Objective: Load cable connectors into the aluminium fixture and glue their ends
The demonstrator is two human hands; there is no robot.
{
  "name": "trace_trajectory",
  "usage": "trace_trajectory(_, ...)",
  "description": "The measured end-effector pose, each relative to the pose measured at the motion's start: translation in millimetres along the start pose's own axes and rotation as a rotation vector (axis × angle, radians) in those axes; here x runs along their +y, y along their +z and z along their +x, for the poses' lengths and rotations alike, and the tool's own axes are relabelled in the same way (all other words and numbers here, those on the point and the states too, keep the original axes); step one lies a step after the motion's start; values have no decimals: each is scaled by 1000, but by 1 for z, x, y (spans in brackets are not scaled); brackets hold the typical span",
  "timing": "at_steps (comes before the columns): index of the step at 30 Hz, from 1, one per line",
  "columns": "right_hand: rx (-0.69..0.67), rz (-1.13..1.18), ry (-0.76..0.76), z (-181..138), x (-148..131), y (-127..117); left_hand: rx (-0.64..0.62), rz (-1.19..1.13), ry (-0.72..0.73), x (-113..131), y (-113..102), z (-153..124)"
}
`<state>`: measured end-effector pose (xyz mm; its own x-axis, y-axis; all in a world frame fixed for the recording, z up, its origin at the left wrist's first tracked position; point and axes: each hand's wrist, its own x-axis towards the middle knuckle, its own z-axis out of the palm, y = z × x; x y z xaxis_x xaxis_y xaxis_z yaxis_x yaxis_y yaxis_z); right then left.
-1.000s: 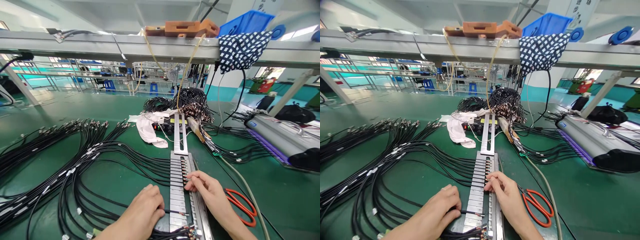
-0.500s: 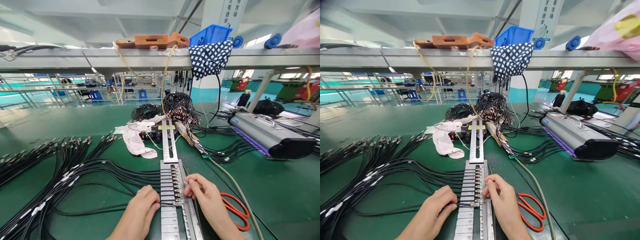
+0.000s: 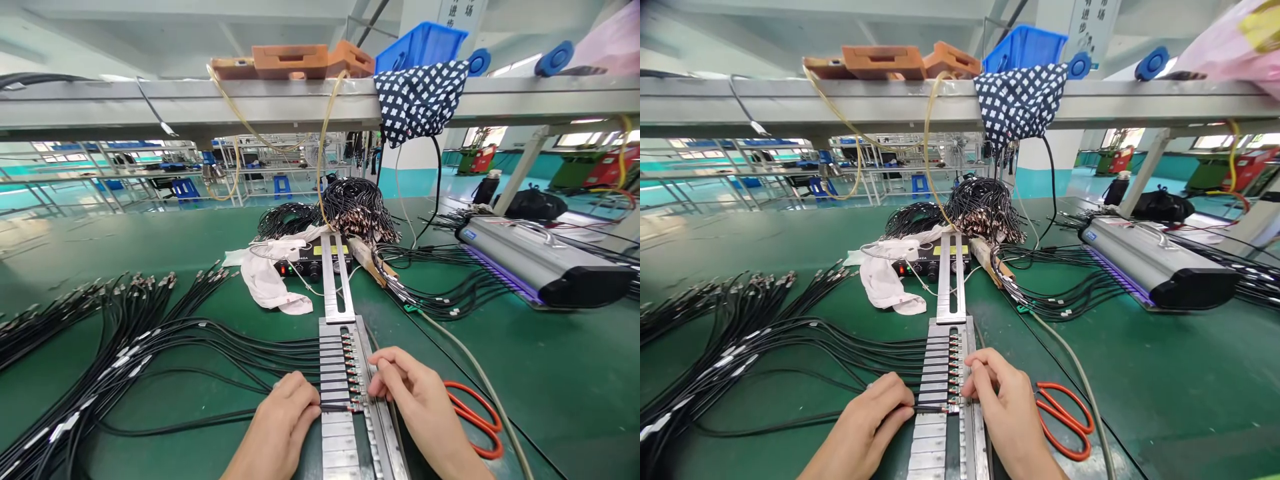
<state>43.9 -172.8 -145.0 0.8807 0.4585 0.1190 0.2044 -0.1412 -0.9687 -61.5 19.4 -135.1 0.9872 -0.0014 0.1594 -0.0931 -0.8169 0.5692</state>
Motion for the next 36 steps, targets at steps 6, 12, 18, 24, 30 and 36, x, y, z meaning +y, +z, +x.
trace_trajectory(6, -162, -264, -154, -3, -8, 0, 20, -85, -34, -1, -3, -1)
trace_trajectory(12, -298, -355, -213, -3, -17, 3, 31, -131, 16, -1, -4, -2)
trace_trajectory(18, -311, -369, -121, -7, -17, 7, 66, 19, 241, -2, -1, -7)
trace_trajectory(24, -288, -228, -7, -4, -15, 6, 65, 1, 257, -1, -1, -8)
trace_trajectory(30, -309, -203, 3, -2, -21, 1, 55, -101, 205, 3, -6, -7)
trace_trajectory(36, -333, -273, -3, -6, -19, 4, 83, -15, 272, 1, -2, -8)
